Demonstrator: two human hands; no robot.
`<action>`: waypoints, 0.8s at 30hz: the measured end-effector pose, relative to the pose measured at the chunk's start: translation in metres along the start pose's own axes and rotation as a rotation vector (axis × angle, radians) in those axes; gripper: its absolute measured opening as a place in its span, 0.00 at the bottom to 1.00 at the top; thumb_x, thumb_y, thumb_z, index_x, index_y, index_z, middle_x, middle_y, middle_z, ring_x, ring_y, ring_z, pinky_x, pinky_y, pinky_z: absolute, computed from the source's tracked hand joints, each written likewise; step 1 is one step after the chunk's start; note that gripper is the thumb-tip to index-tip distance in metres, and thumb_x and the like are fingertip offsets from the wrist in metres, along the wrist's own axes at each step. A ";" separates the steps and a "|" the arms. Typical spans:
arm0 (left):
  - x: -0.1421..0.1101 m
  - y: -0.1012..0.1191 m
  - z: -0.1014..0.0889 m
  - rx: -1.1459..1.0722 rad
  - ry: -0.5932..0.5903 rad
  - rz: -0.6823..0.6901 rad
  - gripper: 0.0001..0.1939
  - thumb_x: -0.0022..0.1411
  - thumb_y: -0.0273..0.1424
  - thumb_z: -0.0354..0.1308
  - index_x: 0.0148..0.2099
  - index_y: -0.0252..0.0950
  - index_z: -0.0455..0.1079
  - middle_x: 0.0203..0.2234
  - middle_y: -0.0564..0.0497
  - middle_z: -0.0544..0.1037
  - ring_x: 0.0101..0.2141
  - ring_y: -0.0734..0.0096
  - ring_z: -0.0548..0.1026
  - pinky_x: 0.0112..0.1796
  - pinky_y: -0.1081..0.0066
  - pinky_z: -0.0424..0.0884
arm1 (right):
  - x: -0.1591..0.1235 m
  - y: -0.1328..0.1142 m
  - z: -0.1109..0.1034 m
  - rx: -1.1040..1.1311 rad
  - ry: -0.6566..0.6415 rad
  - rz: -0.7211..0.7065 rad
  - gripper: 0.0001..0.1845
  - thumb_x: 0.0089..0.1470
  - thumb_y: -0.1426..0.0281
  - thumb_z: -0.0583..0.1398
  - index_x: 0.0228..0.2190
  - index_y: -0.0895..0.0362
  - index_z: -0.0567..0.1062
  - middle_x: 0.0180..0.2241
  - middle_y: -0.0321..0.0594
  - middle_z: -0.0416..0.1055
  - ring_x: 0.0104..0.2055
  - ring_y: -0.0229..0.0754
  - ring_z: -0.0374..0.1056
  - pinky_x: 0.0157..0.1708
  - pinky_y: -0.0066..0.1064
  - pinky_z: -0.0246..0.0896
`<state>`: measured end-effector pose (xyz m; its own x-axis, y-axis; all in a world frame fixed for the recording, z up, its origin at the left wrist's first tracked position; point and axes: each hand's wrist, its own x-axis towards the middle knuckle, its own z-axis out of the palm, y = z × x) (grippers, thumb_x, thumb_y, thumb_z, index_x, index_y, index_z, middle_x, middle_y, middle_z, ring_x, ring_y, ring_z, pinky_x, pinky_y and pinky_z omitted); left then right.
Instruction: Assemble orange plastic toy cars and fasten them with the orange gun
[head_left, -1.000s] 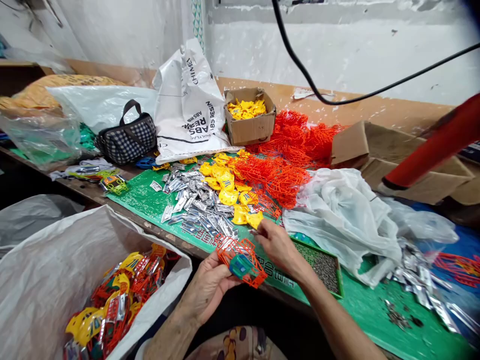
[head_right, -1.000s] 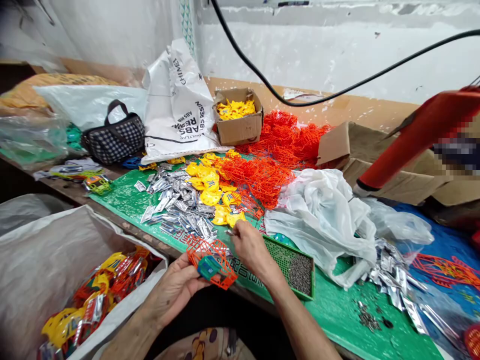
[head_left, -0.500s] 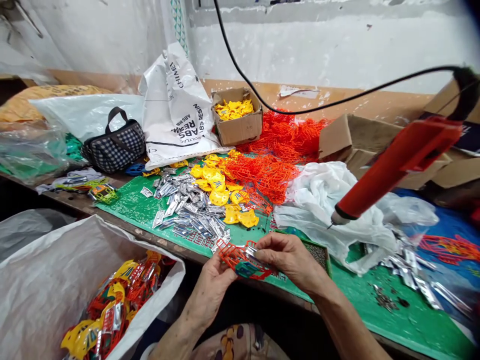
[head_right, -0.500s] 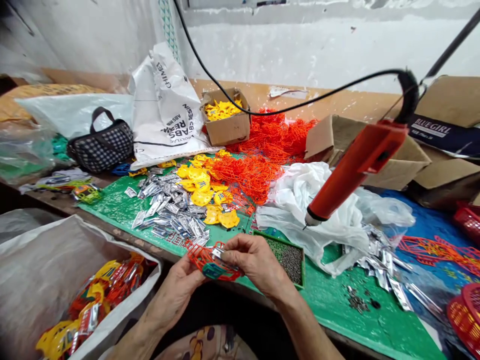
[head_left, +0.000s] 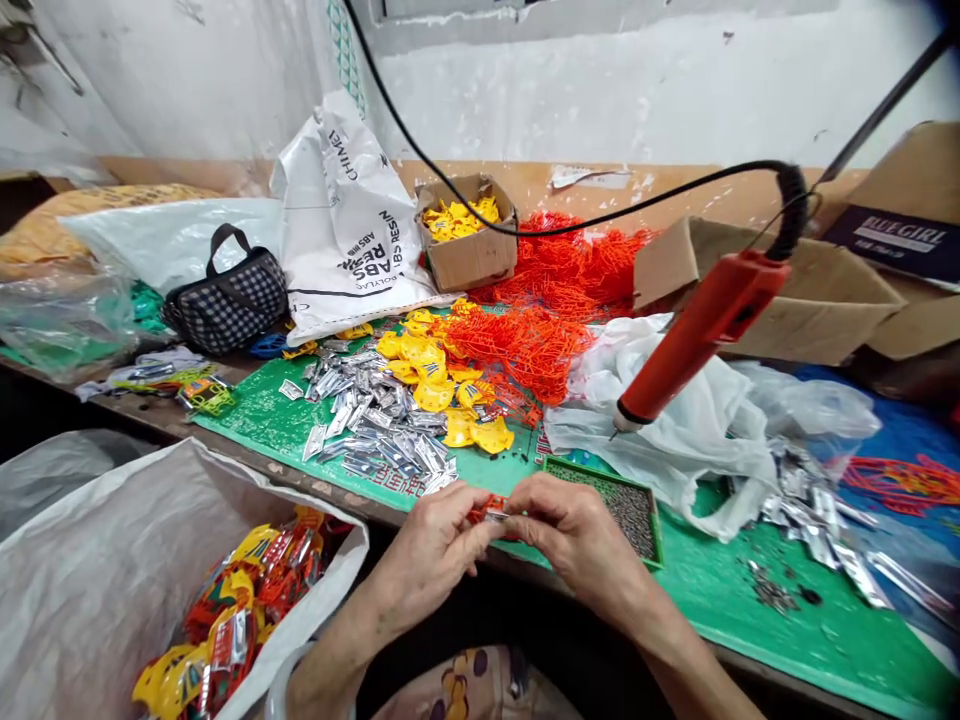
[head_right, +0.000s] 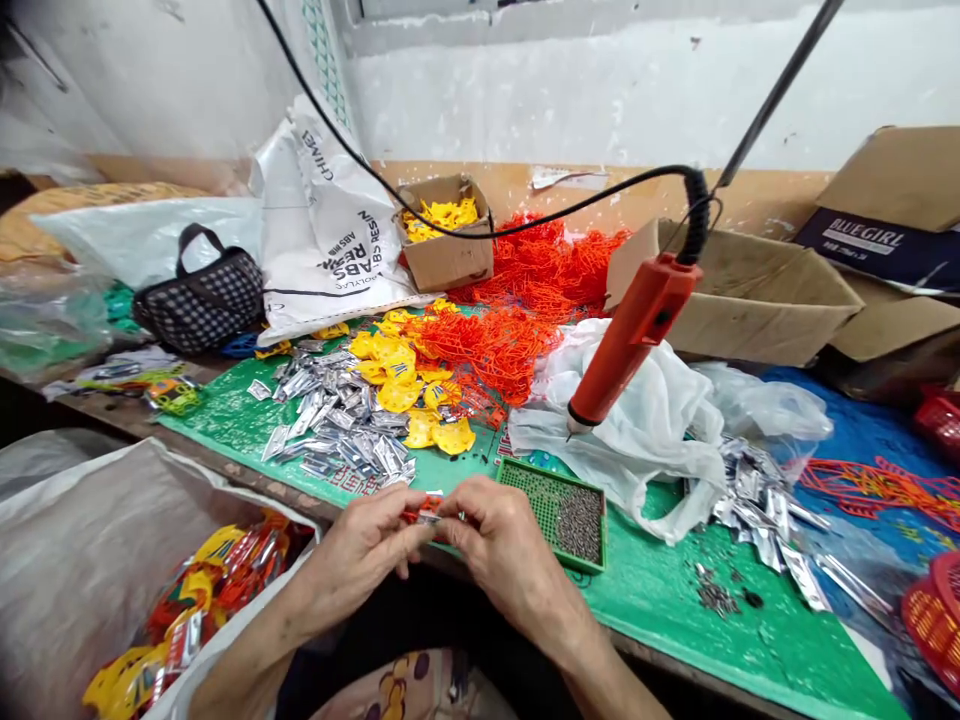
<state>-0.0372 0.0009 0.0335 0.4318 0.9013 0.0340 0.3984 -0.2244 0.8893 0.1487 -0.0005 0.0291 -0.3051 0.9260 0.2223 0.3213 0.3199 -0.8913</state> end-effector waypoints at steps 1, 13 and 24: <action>0.001 0.000 0.000 -0.045 -0.015 -0.001 0.13 0.67 0.35 0.53 0.41 0.33 0.75 0.29 0.52 0.70 0.22 0.77 0.72 0.22 0.77 0.72 | -0.002 0.000 0.002 -0.047 0.029 -0.076 0.07 0.57 0.75 0.61 0.30 0.56 0.80 0.30 0.38 0.74 0.32 0.37 0.70 0.34 0.28 0.64; -0.010 -0.017 0.012 -0.053 0.201 0.316 0.09 0.68 0.24 0.52 0.47 0.37 0.72 0.35 0.51 0.74 0.26 0.78 0.75 0.29 0.79 0.76 | -0.029 0.008 0.014 -0.512 0.425 -0.387 0.06 0.56 0.77 0.62 0.37 0.58 0.72 0.38 0.46 0.74 0.39 0.45 0.70 0.38 0.37 0.70; -0.013 -0.019 0.012 0.228 0.257 0.631 0.10 0.67 0.21 0.54 0.48 0.35 0.69 0.35 0.47 0.77 0.37 0.72 0.77 0.39 0.76 0.75 | -0.039 0.010 0.012 -0.507 0.442 -0.519 0.06 0.56 0.78 0.63 0.37 0.60 0.74 0.33 0.44 0.79 0.35 0.43 0.70 0.35 0.37 0.65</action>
<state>-0.0413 -0.0110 0.0105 0.4426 0.6267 0.6414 0.3071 -0.7779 0.5482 0.1533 -0.0356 0.0070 -0.1805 0.5966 0.7820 0.6327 0.6792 -0.3721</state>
